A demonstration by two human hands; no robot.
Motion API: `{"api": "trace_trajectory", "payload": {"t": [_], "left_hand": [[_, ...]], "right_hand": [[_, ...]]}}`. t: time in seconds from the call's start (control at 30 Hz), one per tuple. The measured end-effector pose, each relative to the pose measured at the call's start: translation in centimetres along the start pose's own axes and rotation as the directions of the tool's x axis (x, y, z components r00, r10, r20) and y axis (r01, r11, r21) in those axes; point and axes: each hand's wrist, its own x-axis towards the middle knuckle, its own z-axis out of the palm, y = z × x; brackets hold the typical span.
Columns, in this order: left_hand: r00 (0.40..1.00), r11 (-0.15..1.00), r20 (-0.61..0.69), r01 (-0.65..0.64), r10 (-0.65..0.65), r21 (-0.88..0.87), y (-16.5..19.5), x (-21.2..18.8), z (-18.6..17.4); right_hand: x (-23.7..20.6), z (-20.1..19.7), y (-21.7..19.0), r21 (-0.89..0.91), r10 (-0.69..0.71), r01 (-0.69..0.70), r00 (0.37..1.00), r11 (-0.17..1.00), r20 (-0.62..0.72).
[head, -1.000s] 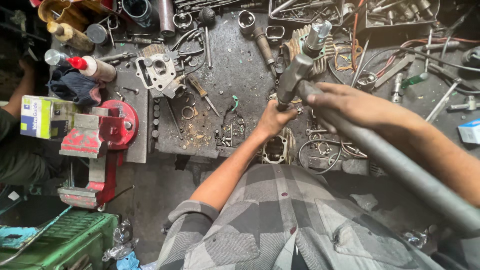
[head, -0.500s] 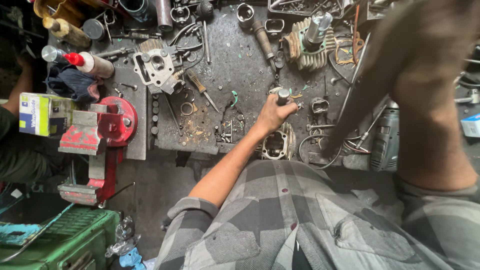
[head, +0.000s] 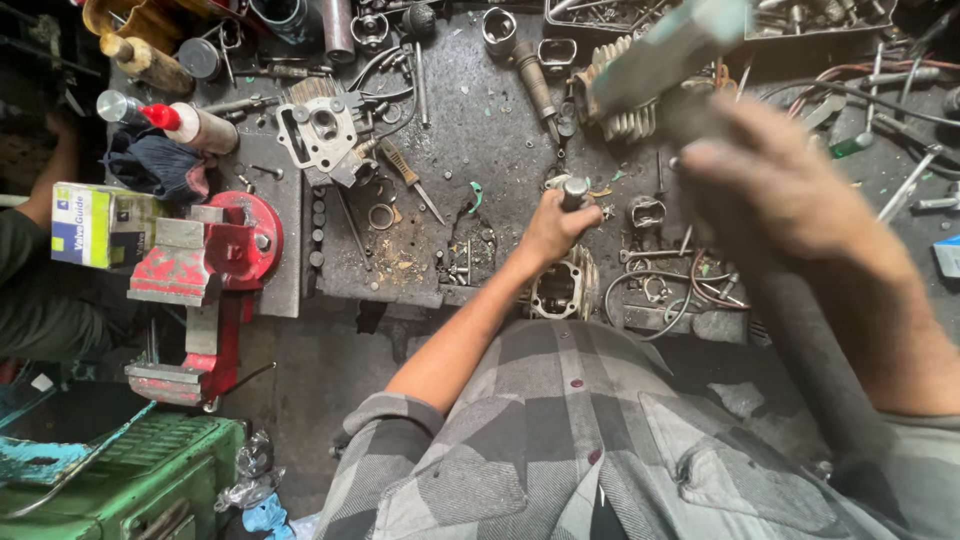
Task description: The person operates a lathe, adjusting the chuck and using a tool to machine a metal part, then carries the part to a workbench. They place a piston into an engine crankcase and repeatedly strike it with a hammer to seat it, steadying the part by hand.
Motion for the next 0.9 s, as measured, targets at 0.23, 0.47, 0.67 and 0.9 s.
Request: {"api": "trace_trajectory", "payload": {"t": [0.23, 0.47, 0.67, 0.9], "left_hand": [[0.987, 0.977, 0.102, -0.139, 0.123, 0.165, -1.4, 0.8, -0.8], [0.996, 0.997, 0.064, 0.059, -0.062, 0.05, -0.8, 0.5, -0.5], [0.987, 0.991, 0.085, 0.137, -0.136, -0.004, 0.1, 0.4, -0.4], [0.998, 1.0, 0.054, 0.009, -0.011, 0.02, -0.2, 0.5, -0.6]], "right_hand": [[2.3, -3.7, 0.0, 0.096, -0.783, 0.786, 0.618, 0.611, -0.07], [3.0, 1.9, -0.4, -0.323, -0.017, 0.114, 0.957, 0.94, 0.291], [1.8, 3.5, -0.3, -0.147, 0.307, -0.275, 0.906, 0.95, 0.291], [-1.5, -0.4, -2.4, 0.072, -0.32, 0.316, 0.945, 0.946, 0.063]]}}
